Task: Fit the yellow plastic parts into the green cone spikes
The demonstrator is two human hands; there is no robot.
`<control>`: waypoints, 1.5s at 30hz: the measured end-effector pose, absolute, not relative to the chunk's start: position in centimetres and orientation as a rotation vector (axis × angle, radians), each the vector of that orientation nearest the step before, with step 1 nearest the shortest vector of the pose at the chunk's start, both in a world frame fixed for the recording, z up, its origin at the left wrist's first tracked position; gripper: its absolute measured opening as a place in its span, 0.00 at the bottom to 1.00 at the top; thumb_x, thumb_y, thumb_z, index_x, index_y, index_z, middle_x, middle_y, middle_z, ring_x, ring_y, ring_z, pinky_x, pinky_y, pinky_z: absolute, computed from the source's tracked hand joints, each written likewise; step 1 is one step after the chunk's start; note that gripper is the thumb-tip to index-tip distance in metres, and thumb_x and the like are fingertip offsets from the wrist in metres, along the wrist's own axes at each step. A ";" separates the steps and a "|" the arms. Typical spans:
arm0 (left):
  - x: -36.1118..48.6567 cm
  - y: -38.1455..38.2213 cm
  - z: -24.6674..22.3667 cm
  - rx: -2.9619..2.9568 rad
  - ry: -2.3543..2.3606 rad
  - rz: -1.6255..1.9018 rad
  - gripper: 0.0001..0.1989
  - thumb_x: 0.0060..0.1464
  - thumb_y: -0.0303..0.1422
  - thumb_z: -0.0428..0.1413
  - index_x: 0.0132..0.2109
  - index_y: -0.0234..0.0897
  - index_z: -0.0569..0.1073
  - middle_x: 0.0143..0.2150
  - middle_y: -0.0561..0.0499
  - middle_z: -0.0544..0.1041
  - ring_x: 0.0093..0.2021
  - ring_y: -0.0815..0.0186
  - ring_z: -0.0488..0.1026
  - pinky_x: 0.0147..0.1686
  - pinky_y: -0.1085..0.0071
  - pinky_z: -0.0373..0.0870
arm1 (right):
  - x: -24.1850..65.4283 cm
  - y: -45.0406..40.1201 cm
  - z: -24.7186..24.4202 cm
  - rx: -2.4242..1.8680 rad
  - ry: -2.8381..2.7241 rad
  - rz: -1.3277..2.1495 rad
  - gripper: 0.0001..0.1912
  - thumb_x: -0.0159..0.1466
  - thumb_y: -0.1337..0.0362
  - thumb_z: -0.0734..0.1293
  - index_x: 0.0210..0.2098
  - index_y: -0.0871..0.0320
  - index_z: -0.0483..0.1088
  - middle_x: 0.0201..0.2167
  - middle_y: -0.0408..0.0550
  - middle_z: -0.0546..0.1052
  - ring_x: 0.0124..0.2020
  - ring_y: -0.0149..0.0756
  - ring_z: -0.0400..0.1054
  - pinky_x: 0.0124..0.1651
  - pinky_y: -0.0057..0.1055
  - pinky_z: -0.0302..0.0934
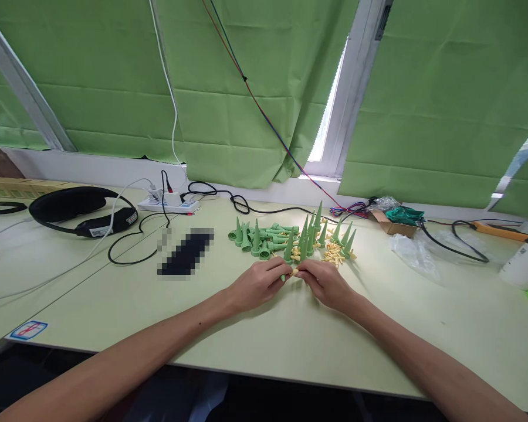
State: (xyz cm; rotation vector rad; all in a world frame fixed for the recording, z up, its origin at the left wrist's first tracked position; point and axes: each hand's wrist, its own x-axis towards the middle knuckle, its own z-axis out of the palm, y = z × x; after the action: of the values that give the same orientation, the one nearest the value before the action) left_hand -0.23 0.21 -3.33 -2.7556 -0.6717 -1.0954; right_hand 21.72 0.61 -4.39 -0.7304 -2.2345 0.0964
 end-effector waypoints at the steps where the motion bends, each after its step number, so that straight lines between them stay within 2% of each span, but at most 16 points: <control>1: -0.2 0.2 -3.3 -2.752 -0.666 -1.094 0.08 0.64 0.24 0.47 0.43 0.36 0.70 0.36 0.48 0.76 0.34 0.67 0.74 0.32 0.73 0.69 | 21.7 0.6 -4.4 -0.728 -2.235 0.098 0.14 0.73 0.61 0.56 0.34 0.56 0.67 0.24 0.44 0.72 0.24 0.32 0.63 0.28 0.28 0.53; 19: -0.2 0.1 -3.2 -2.842 -0.723 -1.152 0.08 0.64 0.25 0.48 0.42 0.35 0.71 0.35 0.48 0.74 0.33 0.68 0.72 0.31 0.74 0.67 | 21.7 0.3 -4.4 -0.800 -2.225 0.175 0.14 0.73 0.61 0.57 0.32 0.57 0.67 0.23 0.44 0.71 0.23 0.32 0.62 0.28 0.28 0.53; 23: 0.0 0.0 -2.8 -2.948 -0.918 -1.217 0.06 0.64 0.29 0.51 0.41 0.35 0.73 0.34 0.50 0.73 0.29 0.70 0.69 0.27 0.76 0.66 | 21.6 0.3 -4.2 -0.869 -2.224 0.222 0.13 0.72 0.62 0.58 0.32 0.57 0.67 0.23 0.42 0.71 0.24 0.31 0.61 0.29 0.28 0.53; 29: 0.4 0.1 -2.9 -3.005 -1.211 -1.296 0.06 0.62 0.33 0.54 0.40 0.36 0.73 0.35 0.50 0.76 0.27 0.71 0.68 0.27 0.75 0.67 | 21.7 0.9 -4.2 -0.919 -2.195 0.183 0.23 0.73 0.58 0.56 0.21 0.56 0.57 0.17 0.38 0.60 0.19 0.28 0.51 0.26 0.28 0.46; 37: 0.7 0.3 -2.8 -3.018 -1.573 -1.257 0.10 0.58 0.37 0.56 0.44 0.37 0.72 0.25 0.57 0.69 0.24 0.70 0.65 0.23 0.75 0.64 | 21.6 0.5 -4.0 -0.972 -2.202 0.238 0.23 0.72 0.59 0.57 0.21 0.57 0.55 0.17 0.37 0.57 0.20 0.27 0.49 0.27 0.28 0.45; 42: 0.7 0.2 -2.5 -3.074 -1.691 -1.280 0.11 0.57 0.38 0.57 0.45 0.37 0.70 0.26 0.56 0.69 0.22 0.70 0.66 0.21 0.75 0.63 | 21.4 0.5 -3.9 -0.971 -2.208 0.253 0.23 0.72 0.60 0.58 0.20 0.57 0.52 0.17 0.37 0.56 0.20 0.27 0.47 0.27 0.28 0.45; 45: 0.7 0.2 -2.6 -3.103 -1.732 -1.311 0.12 0.56 0.38 0.57 0.45 0.38 0.68 0.32 0.54 0.72 0.22 0.71 0.68 0.21 0.74 0.64 | 21.4 0.6 -4.0 -0.966 -2.209 0.256 0.23 0.72 0.61 0.58 0.21 0.57 0.52 0.17 0.37 0.56 0.20 0.27 0.47 0.27 0.28 0.44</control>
State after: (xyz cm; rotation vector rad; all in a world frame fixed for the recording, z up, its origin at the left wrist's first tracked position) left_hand 0.72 0.18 -2.57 -3.1034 -1.7323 -1.3106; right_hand 21.40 0.58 -3.99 -0.9662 -2.2085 0.2562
